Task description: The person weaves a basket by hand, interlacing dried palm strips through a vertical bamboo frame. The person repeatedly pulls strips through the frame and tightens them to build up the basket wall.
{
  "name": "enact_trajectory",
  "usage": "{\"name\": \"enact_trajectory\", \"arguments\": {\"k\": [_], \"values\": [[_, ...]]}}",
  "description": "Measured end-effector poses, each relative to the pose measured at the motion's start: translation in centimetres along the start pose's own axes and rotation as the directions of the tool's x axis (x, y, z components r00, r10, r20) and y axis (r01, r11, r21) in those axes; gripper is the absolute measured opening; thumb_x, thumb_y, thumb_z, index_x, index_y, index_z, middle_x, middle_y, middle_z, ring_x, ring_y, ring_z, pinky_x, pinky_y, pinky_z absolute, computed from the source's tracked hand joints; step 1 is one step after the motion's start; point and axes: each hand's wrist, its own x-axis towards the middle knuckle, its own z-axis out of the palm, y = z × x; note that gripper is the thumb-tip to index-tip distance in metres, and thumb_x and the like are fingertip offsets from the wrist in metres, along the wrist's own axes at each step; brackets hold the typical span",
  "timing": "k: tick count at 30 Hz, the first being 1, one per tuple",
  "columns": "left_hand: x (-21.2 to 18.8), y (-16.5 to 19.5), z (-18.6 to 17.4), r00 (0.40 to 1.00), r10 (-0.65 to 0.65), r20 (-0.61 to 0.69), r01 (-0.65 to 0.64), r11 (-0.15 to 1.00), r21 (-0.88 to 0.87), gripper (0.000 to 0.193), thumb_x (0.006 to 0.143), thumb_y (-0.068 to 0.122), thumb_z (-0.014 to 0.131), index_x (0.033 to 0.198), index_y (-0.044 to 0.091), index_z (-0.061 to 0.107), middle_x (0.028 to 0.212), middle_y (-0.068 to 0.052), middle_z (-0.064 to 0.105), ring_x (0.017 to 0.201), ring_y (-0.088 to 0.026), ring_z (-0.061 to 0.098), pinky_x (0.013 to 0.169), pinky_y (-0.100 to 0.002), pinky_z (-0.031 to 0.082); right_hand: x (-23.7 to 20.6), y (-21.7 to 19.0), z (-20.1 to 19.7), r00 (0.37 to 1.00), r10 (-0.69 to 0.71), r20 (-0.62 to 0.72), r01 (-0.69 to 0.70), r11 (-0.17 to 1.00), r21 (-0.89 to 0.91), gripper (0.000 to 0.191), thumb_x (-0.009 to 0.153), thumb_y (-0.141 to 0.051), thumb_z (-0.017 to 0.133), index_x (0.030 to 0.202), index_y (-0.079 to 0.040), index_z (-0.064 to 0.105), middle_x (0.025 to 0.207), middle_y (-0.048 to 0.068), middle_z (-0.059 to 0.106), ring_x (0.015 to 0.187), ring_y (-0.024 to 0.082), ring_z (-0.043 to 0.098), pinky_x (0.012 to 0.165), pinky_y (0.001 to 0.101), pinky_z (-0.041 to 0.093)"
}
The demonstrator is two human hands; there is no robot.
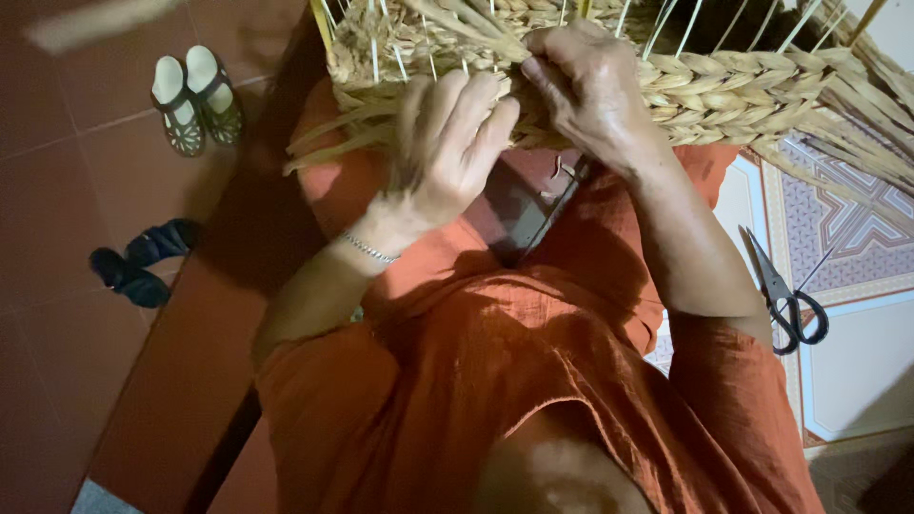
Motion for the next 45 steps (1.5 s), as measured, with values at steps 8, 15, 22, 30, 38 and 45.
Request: {"name": "enact_trajectory", "arguments": {"k": [8,15,22,30,38,45], "values": [[1.6,-5.1,4.4,0.932,-0.298,0.208,0.358,0.847,-0.392,0.017,0.096,0.008,0.068,0.111,0.000,0.072,0.090,-0.009,0.076,0.076,-0.017,0.075,0.068,-0.034,0.062,0.1,-1.4,-1.3,0.999,0.034,-0.009,-0.033,0.996,0.086,0.016,0.102,-0.007,0.078,0.115,-0.002,0.071,0.100,0.012,0.070,0.091,0.027,0.068,0.080,0.0384,0.055],[-2.5,-2.7,1.9,0.640,-0.595,0.486,0.546,-0.092,-0.833,0.023,0.103,0.020,0.057,0.103,0.002,0.071,0.096,-0.016,0.078,0.086,-0.026,0.080,0.075,-0.038,0.068,0.2,-1.4,-0.5,0.994,0.045,-0.100,-0.034,0.994,0.108,0.013,0.099,-0.002,0.081,0.110,-0.001,0.073,0.102,0.011,0.070,0.089,0.024,0.069,0.077,0.0359,0.055],[-2.9,0.6,1.0,0.987,-0.146,0.068,0.161,0.866,-0.473,0.027,0.103,0.022,0.076,0.124,0.009,0.066,0.119,-0.013,0.071,0.113,-0.026,0.068,0.100,-0.041,0.059,1.0,-2.9,-0.1,0.989,-0.040,-0.146,0.041,0.999,0.003,0.015,0.091,0.003,0.085,0.100,-0.006,0.077,0.085,0.009,0.059,0.081,0.025,0.063,0.070,0.0371,0.049],[-3.1,-4.8,-3.5,0.979,-0.026,0.202,-0.008,0.986,0.167,0.051,0.085,0.029,0.095,0.120,0.006,0.067,0.146,-0.014,0.046,0.134,-0.032,0.042,0.108,-0.053,0.035,0.5,-2.6,-0.7,0.988,-0.141,-0.055,0.132,0.980,-0.147,0.015,0.093,-0.005,0.085,0.088,0.000,0.072,0.086,0.011,0.060,0.083,0.027,0.058,0.072,0.0416,0.049],[-6.7,-4.5,-1.6,0.913,-0.112,0.392,0.122,0.993,0.000,0.013,0.113,0.015,0.072,0.116,0.002,0.069,0.110,-0.004,0.056,0.100,-0.016,0.055,0.085,-0.032,0.050,0.2,-1.1,1.4,0.972,-0.053,-0.230,0.013,0.985,-0.173,0.018,0.095,-0.002,0.082,0.085,-0.001,0.067,0.087,0.012,0.060,0.082,0.029,0.061,0.071,0.0438,0.048],[-3.2,-4.7,-5.7,0.890,-0.282,0.358,0.190,0.944,0.271,0.024,0.108,0.031,0.072,0.122,0.013,0.065,0.109,-0.005,0.058,0.099,-0.021,0.053,0.086,-0.038,0.045,0.6,-2.7,1.0,0.920,-0.206,-0.334,0.097,0.943,-0.317,0.035,0.087,-0.004,0.084,0.114,0.001,0.062,0.106,0.018,0.058,0.089,0.038,0.062,0.073,0.0454,0.051]]}}
